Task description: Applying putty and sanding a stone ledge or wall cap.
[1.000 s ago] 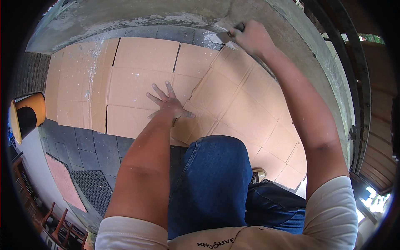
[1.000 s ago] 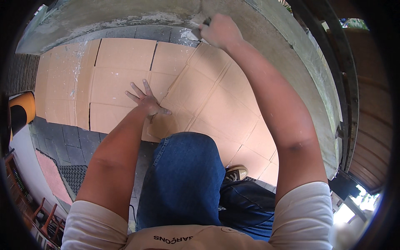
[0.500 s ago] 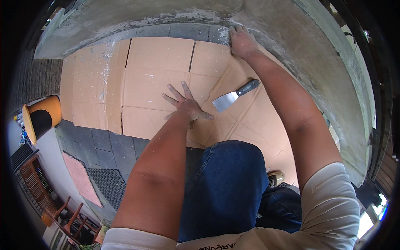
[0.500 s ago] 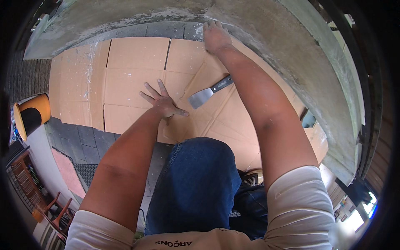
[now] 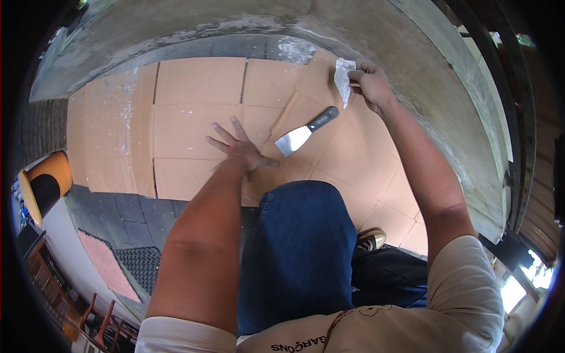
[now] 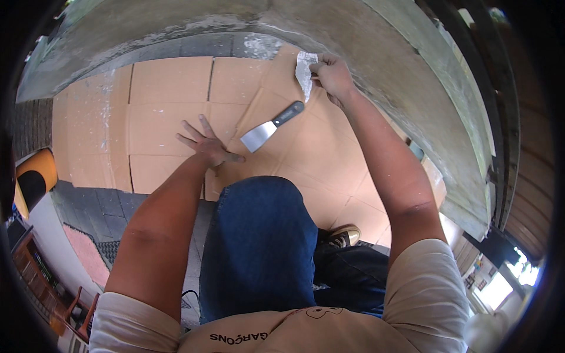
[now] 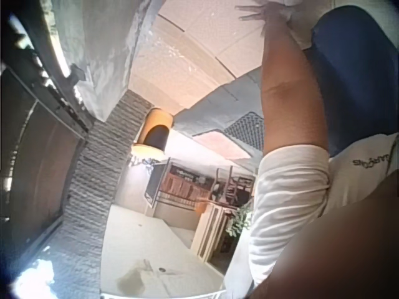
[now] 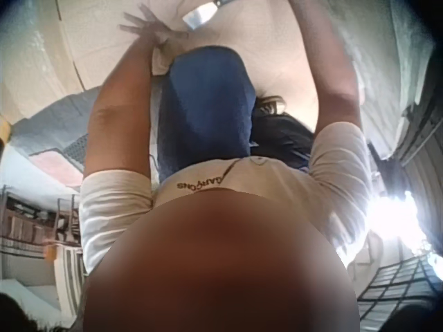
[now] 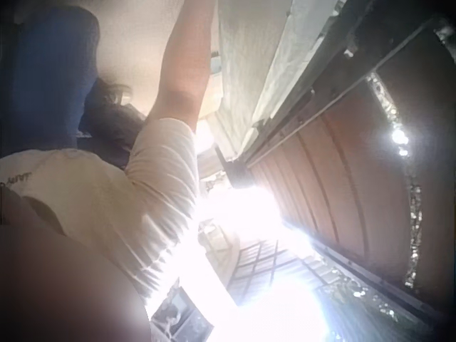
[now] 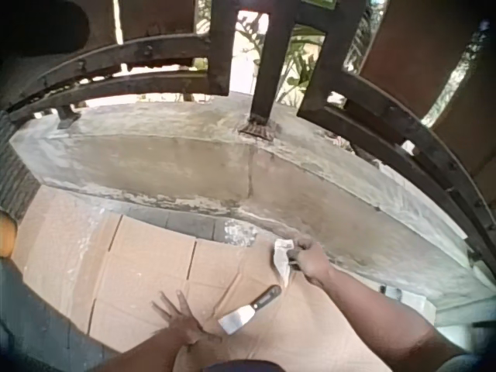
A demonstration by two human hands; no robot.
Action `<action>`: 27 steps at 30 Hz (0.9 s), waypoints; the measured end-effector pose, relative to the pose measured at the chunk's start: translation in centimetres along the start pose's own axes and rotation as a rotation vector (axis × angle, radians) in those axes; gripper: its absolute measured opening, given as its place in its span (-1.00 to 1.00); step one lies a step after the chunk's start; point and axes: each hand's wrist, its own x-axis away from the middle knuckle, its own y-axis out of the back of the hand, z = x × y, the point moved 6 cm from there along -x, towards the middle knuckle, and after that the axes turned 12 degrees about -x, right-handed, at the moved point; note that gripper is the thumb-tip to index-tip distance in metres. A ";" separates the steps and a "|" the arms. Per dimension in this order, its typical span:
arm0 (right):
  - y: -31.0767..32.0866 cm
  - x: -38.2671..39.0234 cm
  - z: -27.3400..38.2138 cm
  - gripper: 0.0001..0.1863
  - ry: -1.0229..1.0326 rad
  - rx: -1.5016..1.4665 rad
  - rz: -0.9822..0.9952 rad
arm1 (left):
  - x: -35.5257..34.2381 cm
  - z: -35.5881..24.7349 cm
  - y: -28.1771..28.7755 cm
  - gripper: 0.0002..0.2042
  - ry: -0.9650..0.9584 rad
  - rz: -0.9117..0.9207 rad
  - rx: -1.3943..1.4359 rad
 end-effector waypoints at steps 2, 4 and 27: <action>2.1 0.7 -1.8 -0.89 -0.103 -0.207 -0.032 | 0.4 -0.2 0.7 0.58 0.012 0.025 -0.084; 3.3 1.5 -2.8 -0.89 -0.123 -0.265 -0.055 | 0.6 -0.5 1.0 0.56 0.009 0.023 -0.098; 10.4 14.0 -7.9 -0.54 0.130 0.688 -0.305 | -0.3 0.0 -0.4 0.49 0.080 0.038 -0.059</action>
